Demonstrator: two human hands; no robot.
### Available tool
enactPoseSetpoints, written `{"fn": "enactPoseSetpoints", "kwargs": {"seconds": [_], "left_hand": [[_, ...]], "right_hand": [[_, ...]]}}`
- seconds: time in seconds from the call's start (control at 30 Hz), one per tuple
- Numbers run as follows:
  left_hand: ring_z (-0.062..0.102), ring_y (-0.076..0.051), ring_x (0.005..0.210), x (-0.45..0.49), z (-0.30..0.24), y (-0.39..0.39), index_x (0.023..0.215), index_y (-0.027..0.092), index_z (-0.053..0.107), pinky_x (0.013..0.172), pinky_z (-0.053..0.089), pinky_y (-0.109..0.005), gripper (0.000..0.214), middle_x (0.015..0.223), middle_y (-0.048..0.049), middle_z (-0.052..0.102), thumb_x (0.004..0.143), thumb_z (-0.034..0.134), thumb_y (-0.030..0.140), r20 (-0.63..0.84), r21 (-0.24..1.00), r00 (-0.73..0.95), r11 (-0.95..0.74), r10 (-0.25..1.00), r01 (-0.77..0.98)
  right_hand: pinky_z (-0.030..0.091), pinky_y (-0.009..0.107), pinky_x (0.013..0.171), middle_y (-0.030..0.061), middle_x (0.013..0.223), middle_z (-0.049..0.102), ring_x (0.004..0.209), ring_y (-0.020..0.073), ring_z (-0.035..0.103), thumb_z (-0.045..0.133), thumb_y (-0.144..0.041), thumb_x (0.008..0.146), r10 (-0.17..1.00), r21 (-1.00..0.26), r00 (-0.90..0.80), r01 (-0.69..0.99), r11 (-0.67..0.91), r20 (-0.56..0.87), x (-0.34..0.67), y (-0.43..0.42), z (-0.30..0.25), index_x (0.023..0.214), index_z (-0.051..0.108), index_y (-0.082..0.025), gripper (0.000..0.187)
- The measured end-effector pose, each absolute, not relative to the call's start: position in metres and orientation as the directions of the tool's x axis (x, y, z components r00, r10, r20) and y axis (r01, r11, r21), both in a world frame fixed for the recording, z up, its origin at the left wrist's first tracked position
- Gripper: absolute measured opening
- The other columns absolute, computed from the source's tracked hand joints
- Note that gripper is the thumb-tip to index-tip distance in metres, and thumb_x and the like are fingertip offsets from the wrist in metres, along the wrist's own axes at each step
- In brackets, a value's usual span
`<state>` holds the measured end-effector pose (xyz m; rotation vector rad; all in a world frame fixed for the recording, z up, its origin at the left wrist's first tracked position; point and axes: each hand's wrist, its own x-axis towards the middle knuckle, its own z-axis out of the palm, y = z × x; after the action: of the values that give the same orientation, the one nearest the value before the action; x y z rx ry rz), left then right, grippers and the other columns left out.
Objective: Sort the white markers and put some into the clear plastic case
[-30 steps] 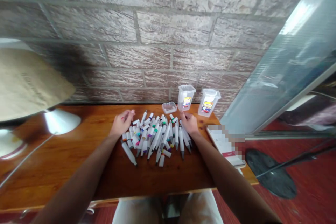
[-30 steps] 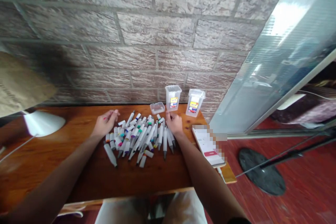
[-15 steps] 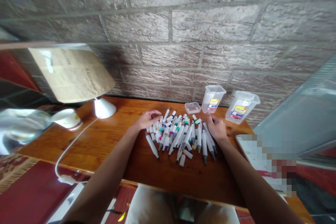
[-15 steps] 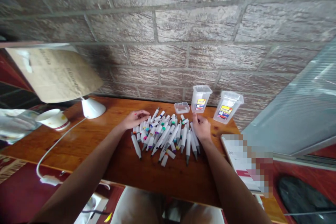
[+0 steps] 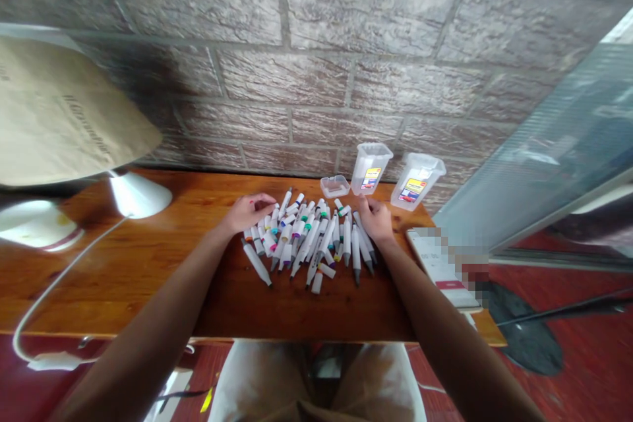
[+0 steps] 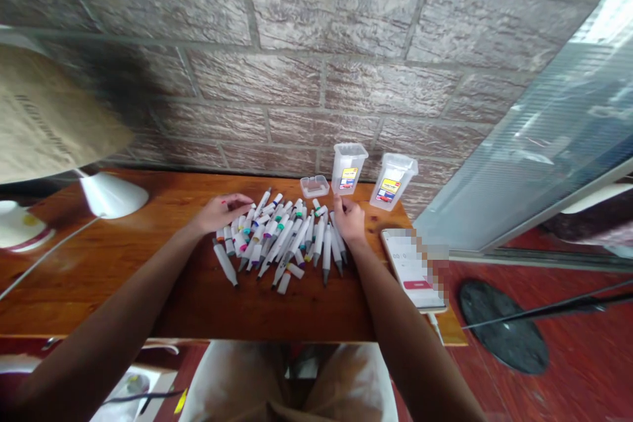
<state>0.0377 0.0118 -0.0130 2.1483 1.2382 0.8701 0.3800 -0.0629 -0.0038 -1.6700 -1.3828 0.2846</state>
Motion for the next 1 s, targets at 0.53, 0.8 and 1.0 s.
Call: {"fn": "enactPoseSetpoints", "kwargs": {"seconds": [0.53, 0.8, 1.0], "left_hand": [[0.066, -0.017, 0.075, 0.0432, -0.0122, 0.01, 0.097, 0.019, 0.075, 0.076, 0.053, -0.029, 0.041, 0.092, -0.0048, 0.078, 0.087, 0.055, 0.053, 0.305, 0.637, 0.355, -0.466, 0.884, 0.614], [0.062, -0.015, 0.068, 0.044, -0.0111, 0.0094, 0.097, 0.018, 0.074, 0.069, 0.049, -0.027, 0.039, 0.083, -0.0031, 0.075, 0.088, 0.055, 0.05, 0.292, 0.635, 0.354, -0.456, 0.889, 0.624], [0.061, -0.014, 0.067, 0.0439, -0.0116, 0.0095, 0.099, 0.017, 0.074, 0.069, 0.049, -0.027, 0.04, 0.082, -0.003, 0.074, 0.088, 0.056, 0.051, 0.294, 0.64, 0.35, -0.455, 0.89, 0.619]], "right_hand": [[0.03, 0.029, 0.055, 0.0008, 0.052, 0.041, 0.055, 0.0153, 0.045, 0.032, -0.081, 0.084, 0.862, -0.751, 0.357, 0.659, 0.041, 0.36, 0.3822, -0.0596, -0.0066, 0.054, 0.035, -0.023, 0.065], [0.03, 0.029, 0.055, 0.0004, 0.053, 0.039, 0.056, 0.0153, 0.044, 0.032, -0.08, 0.085, 0.867, -0.752, 0.364, 0.659, 0.018, 0.34, 0.3831, -0.0566, -0.0071, 0.054, 0.036, -0.023, 0.065], [0.029, 0.029, 0.054, 0.0003, 0.053, 0.039, 0.055, 0.0144, 0.042, 0.032, -0.079, 0.085, 0.866, -0.746, 0.35, 0.665, 0.04, 0.358, 0.3829, -0.056, -0.0065, 0.054, 0.034, -0.023, 0.064]]}}
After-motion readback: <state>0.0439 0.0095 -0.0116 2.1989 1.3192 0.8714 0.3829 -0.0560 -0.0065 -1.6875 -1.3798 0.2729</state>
